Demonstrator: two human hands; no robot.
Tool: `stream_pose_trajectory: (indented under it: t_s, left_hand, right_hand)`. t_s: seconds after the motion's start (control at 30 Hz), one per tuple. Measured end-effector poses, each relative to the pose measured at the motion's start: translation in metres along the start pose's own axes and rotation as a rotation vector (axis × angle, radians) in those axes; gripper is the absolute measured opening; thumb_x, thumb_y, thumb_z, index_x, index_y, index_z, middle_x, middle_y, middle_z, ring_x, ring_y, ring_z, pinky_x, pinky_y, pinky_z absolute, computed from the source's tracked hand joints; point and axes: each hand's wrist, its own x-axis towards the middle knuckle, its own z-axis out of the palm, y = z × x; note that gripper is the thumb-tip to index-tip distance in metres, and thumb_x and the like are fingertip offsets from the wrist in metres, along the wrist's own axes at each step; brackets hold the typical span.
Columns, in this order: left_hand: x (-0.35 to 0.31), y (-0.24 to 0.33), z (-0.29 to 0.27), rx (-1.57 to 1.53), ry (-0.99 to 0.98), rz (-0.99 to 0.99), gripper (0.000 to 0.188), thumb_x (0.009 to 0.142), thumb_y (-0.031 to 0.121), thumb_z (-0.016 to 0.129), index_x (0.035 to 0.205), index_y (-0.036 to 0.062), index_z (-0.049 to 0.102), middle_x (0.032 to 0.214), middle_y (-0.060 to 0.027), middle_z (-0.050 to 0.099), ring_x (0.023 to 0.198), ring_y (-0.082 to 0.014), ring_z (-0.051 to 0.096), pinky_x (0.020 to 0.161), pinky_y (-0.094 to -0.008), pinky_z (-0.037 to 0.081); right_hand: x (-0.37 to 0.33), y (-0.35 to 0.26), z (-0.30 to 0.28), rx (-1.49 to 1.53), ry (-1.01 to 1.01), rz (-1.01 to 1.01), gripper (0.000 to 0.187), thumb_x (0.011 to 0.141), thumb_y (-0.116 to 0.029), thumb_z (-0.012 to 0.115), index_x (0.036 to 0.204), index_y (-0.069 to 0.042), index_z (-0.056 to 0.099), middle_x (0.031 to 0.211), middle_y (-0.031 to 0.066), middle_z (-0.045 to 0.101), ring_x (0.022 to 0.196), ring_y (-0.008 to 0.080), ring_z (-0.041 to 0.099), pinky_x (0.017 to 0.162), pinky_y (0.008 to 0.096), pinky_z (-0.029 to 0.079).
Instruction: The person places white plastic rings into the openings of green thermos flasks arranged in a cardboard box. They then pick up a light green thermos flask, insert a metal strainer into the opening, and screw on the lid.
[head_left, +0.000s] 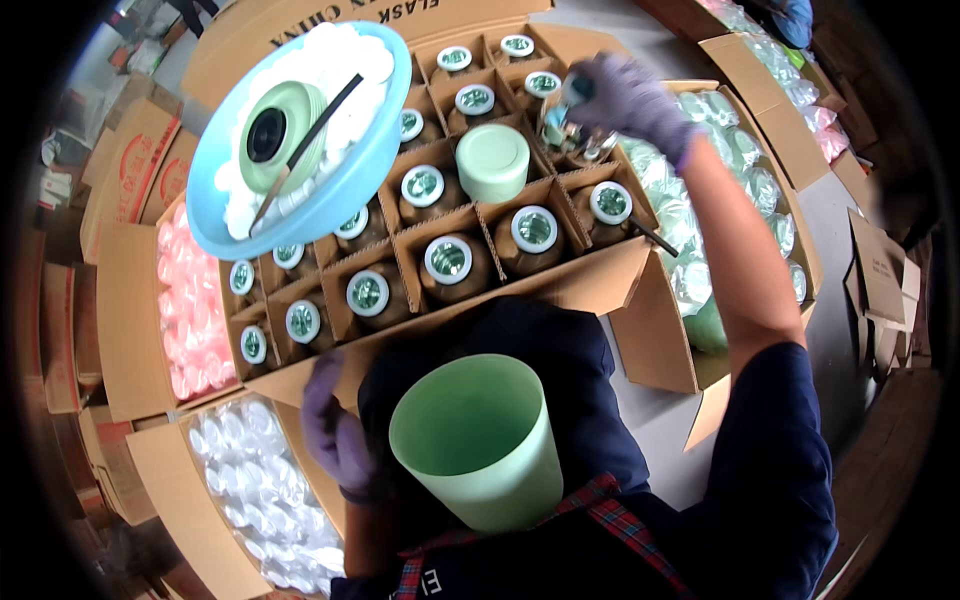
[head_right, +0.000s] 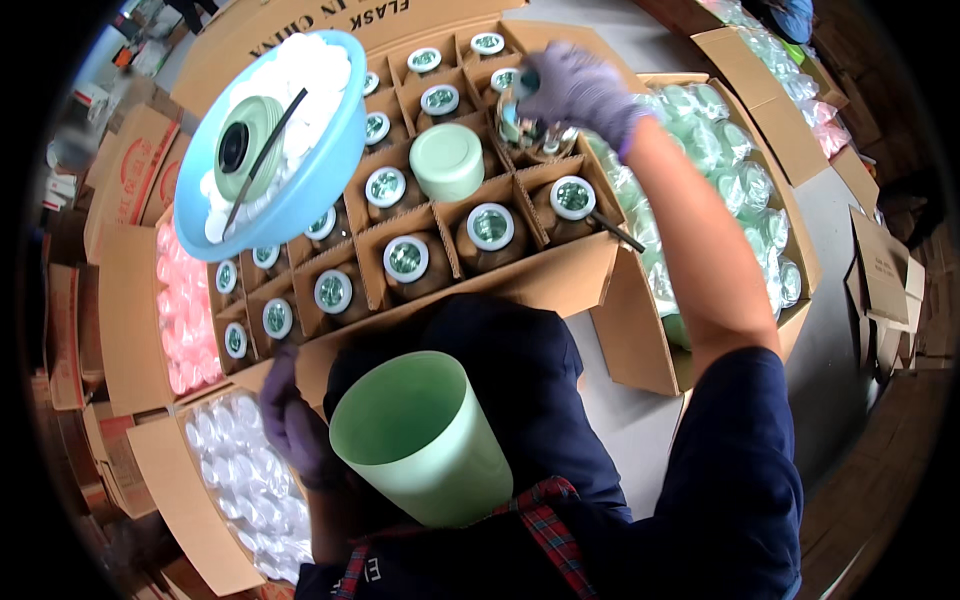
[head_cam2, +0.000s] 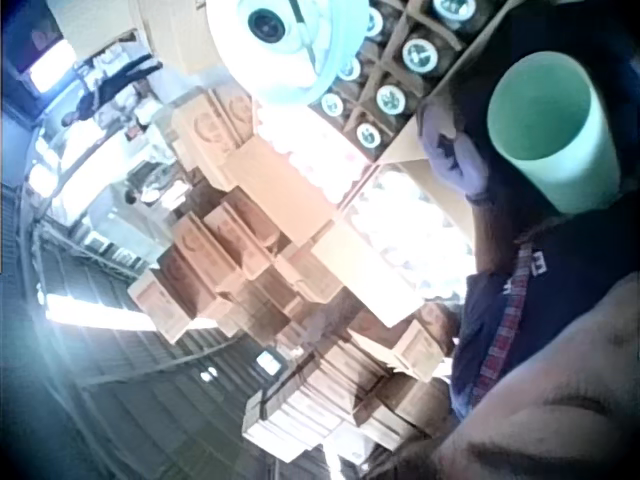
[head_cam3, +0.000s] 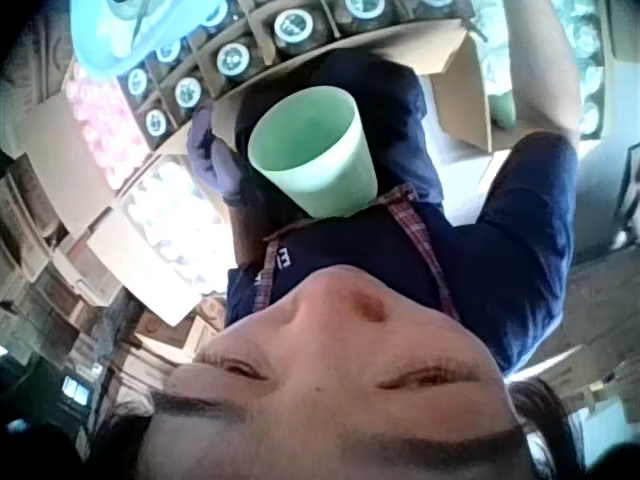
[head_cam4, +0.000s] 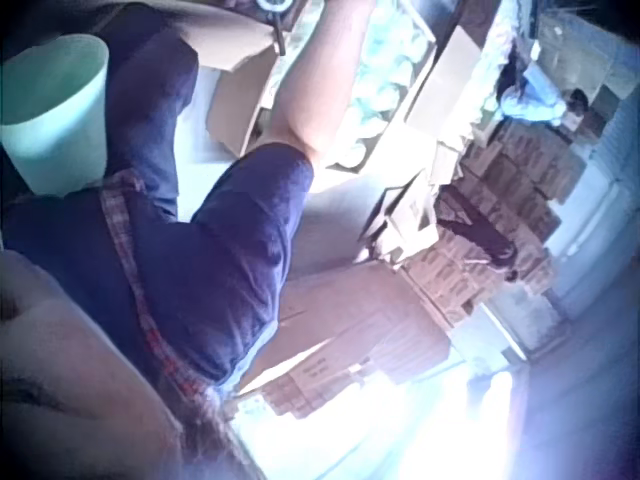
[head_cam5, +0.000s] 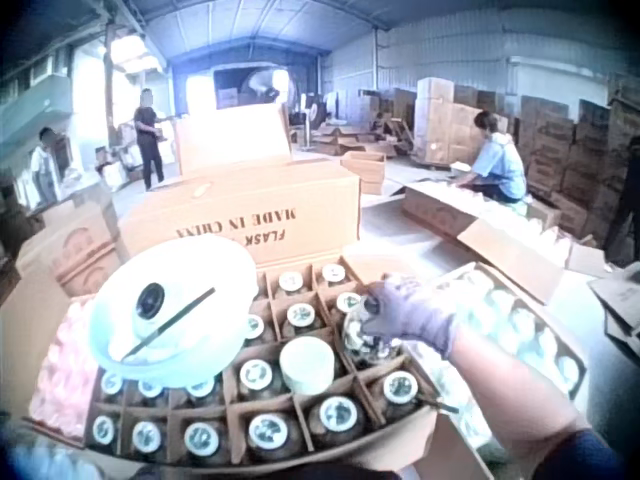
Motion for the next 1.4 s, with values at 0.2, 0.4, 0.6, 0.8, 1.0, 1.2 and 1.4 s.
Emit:
stream_pose_trajectory:
  t_s: [0.2,0.4,0.6,0.8,1.0,1.2,1.4]
  left_hand:
    - [0.093,0.049,0.041,0.249,-0.224,0.424,0.105,0.071,0.024,0.084,0.149,-0.0054,0.020,0.150,-0.0236,0.035,0.137,-0.0342,0.039,0.114,-0.0445,0.030]
    - [0.119,0.068,0.076,-0.007,-0.245,0.609,0.121,0.065,0.008,0.088,0.153,-0.0016,0.006,0.142,-0.0214,0.043,0.127,-0.0302,0.052,0.101,-0.0375,0.048]
    - [0.109,0.088,0.067,-0.458,-0.036,0.016,0.089,0.079,-0.010,0.067,0.151,0.0021,0.018,0.135,-0.0122,0.047,0.113,-0.0188,0.051,0.096,-0.0294,0.048]
    - [0.070,0.052,0.014,-0.164,-0.613,0.090,0.087,0.083,-0.003,0.063,0.152,-0.0068,0.012,0.154,-0.0173,0.033,0.141,-0.0253,0.035,0.114,-0.0370,0.030]
    - [-0.020,0.081,-0.024,0.274,-0.803,-0.173,0.119,0.064,0.030,0.087,0.150,-0.0093,0.015,0.149,-0.0243,0.037,0.142,-0.0370,0.032,0.117,-0.0438,0.025]
    - [-0.045,0.095,0.016,0.334,-0.741,0.105,0.108,0.067,0.036,0.087,0.145,-0.0091,0.028,0.143,-0.0279,0.041,0.134,-0.0443,0.041,0.111,-0.0463,0.035]
    - [-0.145,0.074,-0.021,-0.421,-0.630,-0.398,0.107,0.080,0.017,0.078,0.154,-0.0026,0.003,0.158,-0.0226,0.019,0.147,-0.0343,0.022,0.119,-0.0448,0.017]
  right_hand:
    - [-0.099,-0.110,-0.088,0.001,0.355,-0.605,0.072,0.063,-0.024,0.085,0.128,-0.007,0.060,0.111,0.0173,0.061,0.103,0.0314,0.063,0.089,0.0405,0.052]
    - [-0.126,-0.159,-0.059,0.453,0.336,-0.741,0.112,0.060,-0.045,0.087,0.149,-0.004,0.034,0.131,0.0211,0.054,0.120,0.0392,0.054,0.104,0.0434,0.041]
    - [-0.160,-0.125,0.038,1.409,0.228,-0.291,0.120,0.075,-0.063,0.073,0.157,-0.009,0.004,0.157,0.0215,0.022,0.141,0.0315,0.033,0.114,0.0464,0.031]
    - [-0.184,-0.119,0.086,2.206,-0.106,0.161,0.079,0.091,-0.056,0.060,0.150,-0.011,0.033,0.135,0.0085,0.052,0.122,0.0233,0.054,0.102,0.0445,0.046]
    - [-0.170,-0.035,0.025,1.620,-0.229,-0.168,0.083,0.078,-0.037,0.073,0.145,-0.002,0.039,0.133,0.0133,0.055,0.122,0.0233,0.054,0.103,0.0348,0.044]
    - [-0.190,-0.043,0.005,1.243,-0.524,-0.805,0.101,0.071,-0.030,0.087,0.149,0.001,0.031,0.138,0.0163,0.053,0.128,0.0235,0.050,0.109,0.0330,0.040]
    - [-0.342,-0.046,0.039,1.047,-0.261,-0.279,0.062,0.101,-0.048,0.043,0.136,0.003,0.050,0.136,0.0215,0.052,0.127,0.0393,0.048,0.108,0.0427,0.036]
